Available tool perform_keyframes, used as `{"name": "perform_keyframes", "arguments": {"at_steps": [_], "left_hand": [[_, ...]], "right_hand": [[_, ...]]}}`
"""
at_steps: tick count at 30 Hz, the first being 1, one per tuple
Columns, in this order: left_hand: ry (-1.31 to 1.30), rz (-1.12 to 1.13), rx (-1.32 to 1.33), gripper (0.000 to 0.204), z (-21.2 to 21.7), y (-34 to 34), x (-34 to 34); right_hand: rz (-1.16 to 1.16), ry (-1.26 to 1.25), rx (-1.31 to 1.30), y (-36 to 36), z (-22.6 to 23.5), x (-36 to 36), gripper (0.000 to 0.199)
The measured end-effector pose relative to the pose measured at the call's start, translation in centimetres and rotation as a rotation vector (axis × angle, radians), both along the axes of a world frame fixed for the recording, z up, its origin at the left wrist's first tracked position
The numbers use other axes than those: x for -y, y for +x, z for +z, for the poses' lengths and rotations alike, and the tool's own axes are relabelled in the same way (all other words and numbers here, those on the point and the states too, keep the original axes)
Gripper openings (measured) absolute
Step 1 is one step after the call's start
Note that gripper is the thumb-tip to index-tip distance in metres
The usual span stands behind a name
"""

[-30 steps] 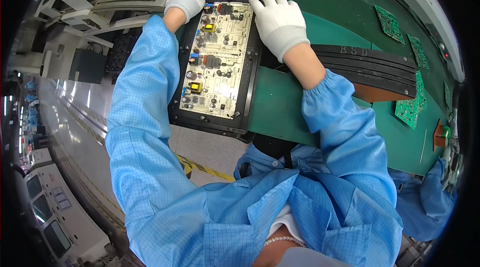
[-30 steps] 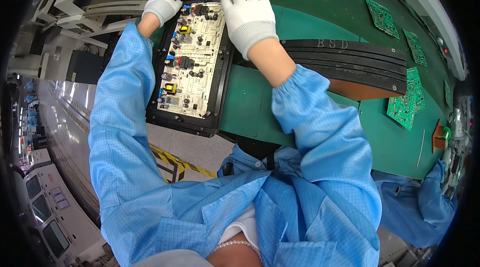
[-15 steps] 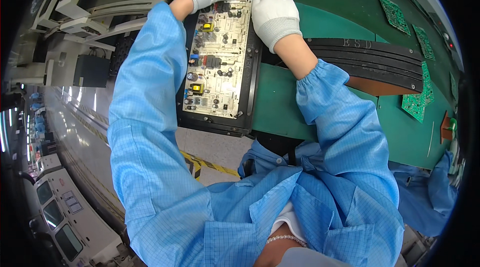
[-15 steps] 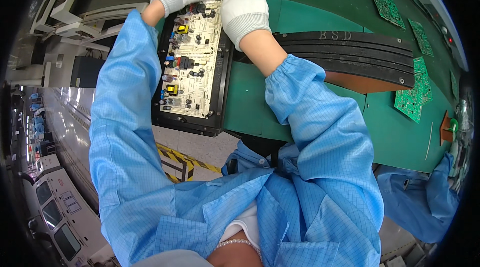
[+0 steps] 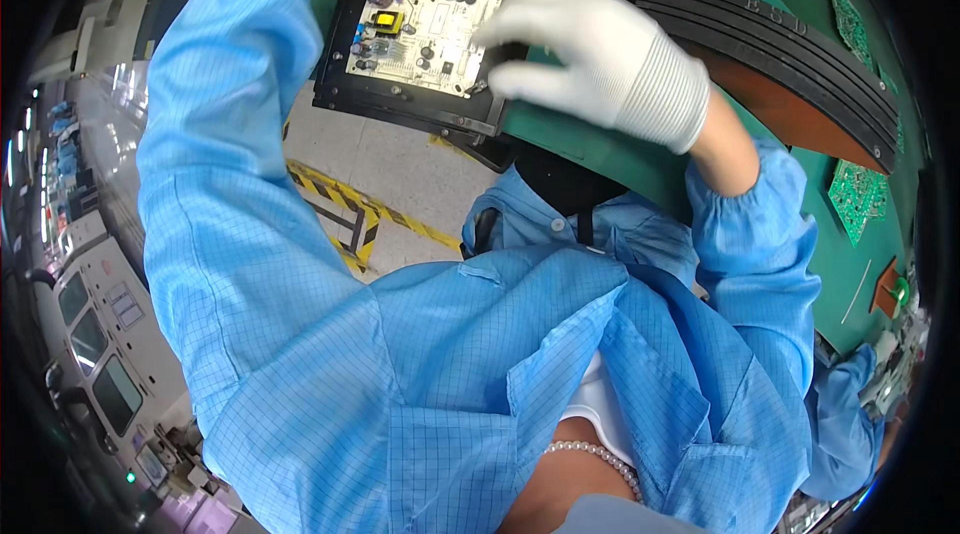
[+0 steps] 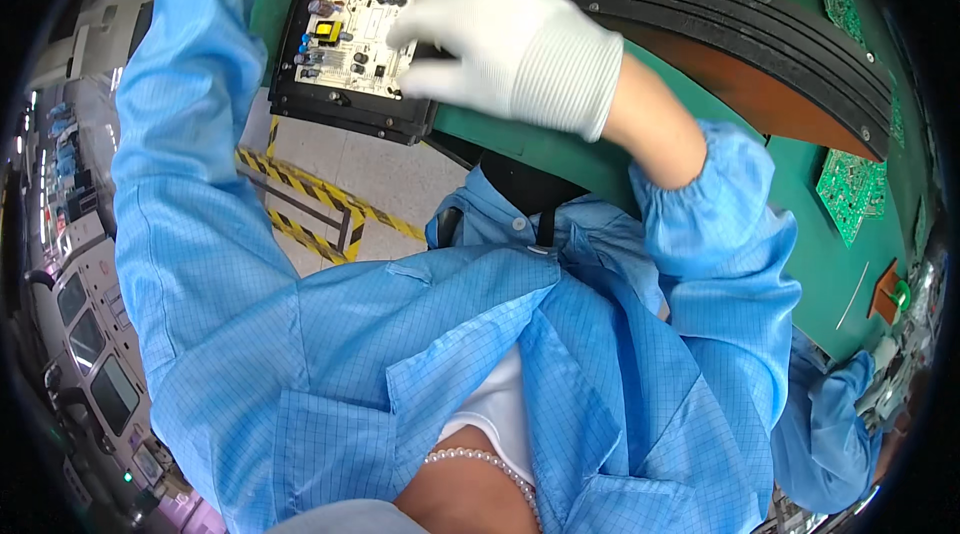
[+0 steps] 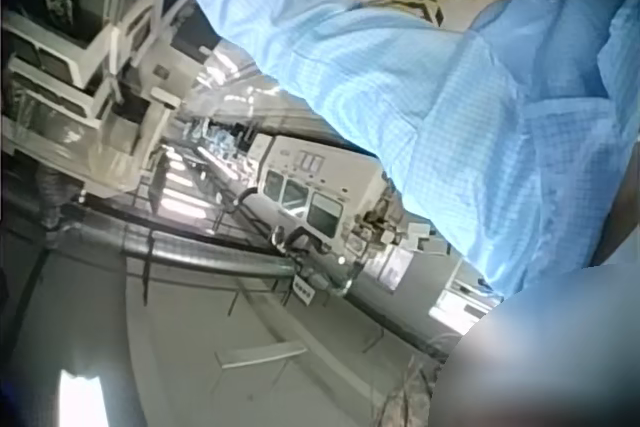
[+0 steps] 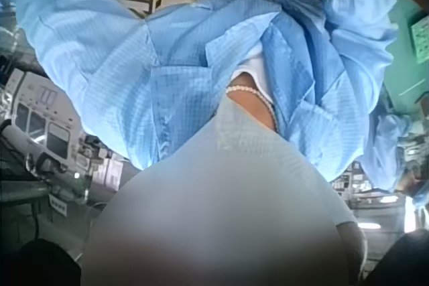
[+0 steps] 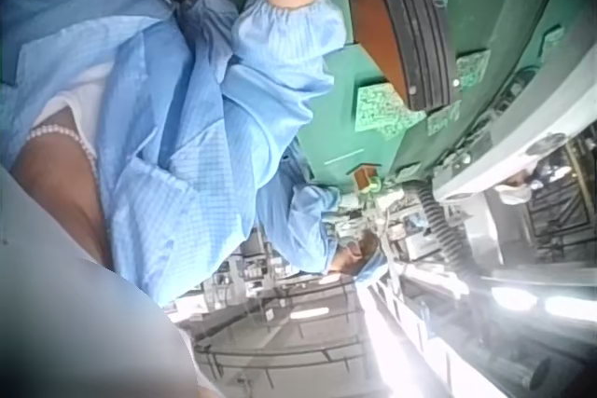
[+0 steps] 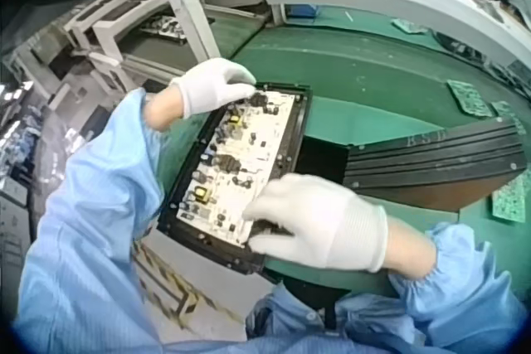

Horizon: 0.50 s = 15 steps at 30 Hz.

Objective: The recorder is handling and inspecting printed circuit boards, placing them into chassis on an assembly line.

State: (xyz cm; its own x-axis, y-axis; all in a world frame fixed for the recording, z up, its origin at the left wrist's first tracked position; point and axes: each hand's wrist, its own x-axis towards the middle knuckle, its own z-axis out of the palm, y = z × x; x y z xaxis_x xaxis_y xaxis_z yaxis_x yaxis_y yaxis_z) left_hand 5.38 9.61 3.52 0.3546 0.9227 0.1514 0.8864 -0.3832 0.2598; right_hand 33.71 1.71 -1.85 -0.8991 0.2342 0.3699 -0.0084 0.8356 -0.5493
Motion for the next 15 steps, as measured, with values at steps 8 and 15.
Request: {"name": "perform_keyframes", "arguments": {"at_steps": [8, 15], "left_hand": [[-0.047, 0.161, 0.015, 0.035, 4.1, 2.5, 11.4], [-0.18, 0.222, 0.102, 0.038, -1.0, 0.4, 14.0]], "right_hand": [[-0.063, 0.237, 0.026, 0.0, -2.9, 3.7, 0.04], [-0.073, 0.228, 0.088, 0.3, -3.7, 3.5, 0.042]]}}
